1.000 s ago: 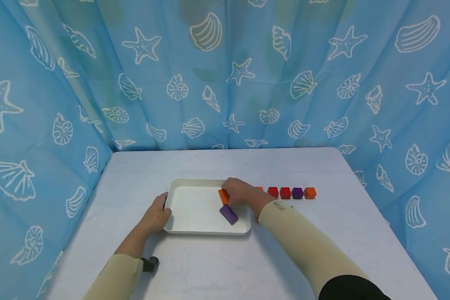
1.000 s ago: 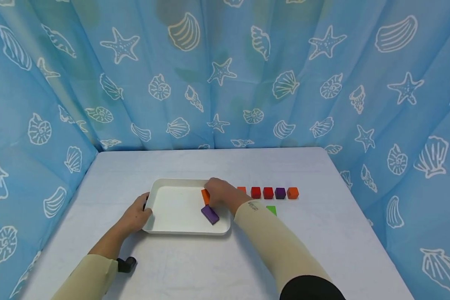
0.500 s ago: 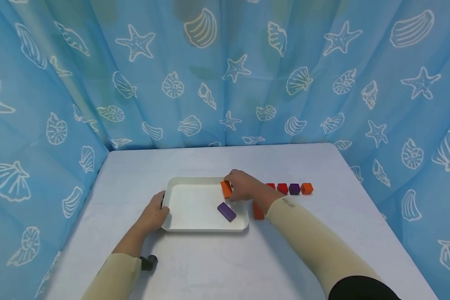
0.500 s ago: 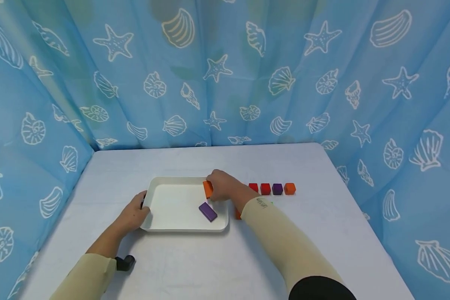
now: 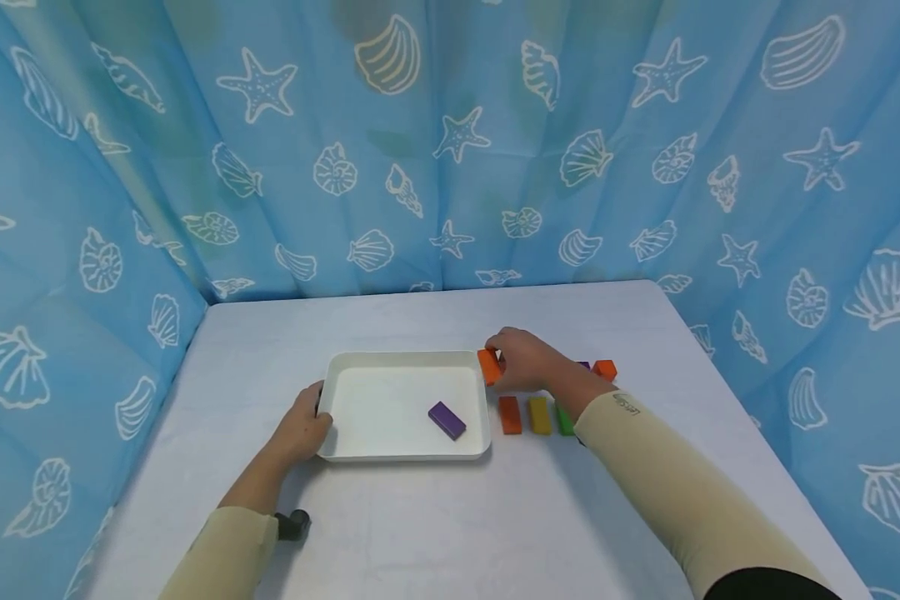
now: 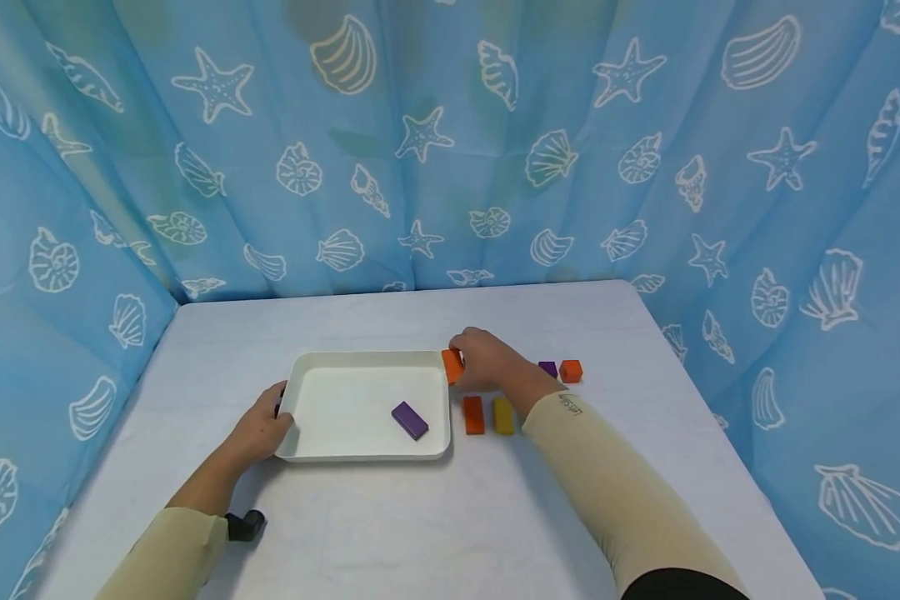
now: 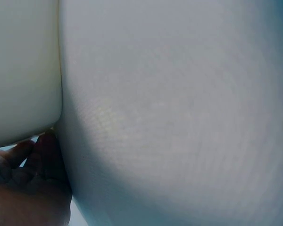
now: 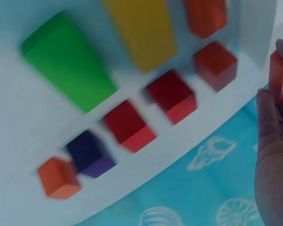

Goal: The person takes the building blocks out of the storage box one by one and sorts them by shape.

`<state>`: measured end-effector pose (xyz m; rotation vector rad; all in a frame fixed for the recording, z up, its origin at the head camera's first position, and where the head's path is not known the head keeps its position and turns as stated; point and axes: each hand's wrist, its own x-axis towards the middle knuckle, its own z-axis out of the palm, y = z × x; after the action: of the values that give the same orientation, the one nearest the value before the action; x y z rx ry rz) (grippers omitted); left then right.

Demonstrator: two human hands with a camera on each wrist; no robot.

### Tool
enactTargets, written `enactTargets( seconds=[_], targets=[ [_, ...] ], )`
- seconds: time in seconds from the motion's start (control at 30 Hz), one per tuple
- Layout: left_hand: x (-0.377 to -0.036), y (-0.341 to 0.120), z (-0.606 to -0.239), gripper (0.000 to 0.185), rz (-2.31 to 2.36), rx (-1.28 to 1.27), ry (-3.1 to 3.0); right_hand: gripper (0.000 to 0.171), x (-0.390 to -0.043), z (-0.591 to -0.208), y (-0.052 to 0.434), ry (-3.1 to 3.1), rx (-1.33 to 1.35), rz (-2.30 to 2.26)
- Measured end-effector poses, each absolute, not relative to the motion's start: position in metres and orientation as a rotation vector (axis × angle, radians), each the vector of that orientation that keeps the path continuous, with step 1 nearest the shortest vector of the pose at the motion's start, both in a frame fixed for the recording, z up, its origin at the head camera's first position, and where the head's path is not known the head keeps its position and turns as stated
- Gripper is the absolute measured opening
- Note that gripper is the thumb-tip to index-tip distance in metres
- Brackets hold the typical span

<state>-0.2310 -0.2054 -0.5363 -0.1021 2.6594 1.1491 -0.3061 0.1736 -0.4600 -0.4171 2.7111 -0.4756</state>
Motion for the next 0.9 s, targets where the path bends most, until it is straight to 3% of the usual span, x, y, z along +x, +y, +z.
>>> enactTargets(
  seconds=[0.6, 0.9],
  targets=[
    [-0.233, -0.204, -0.532, 0.069, 1.118, -0.131, 2.631, 0.077, -0.275, -0.480, 0.296, 2.710, -0.159, -0.486],
    [-0.233, -0.203, -0.533, 0.069, 1.119, -0.157, 2.631, 0.074, -0.258, -0.499, 0.327, 2.651, -0.054, -0.512]
  ],
)
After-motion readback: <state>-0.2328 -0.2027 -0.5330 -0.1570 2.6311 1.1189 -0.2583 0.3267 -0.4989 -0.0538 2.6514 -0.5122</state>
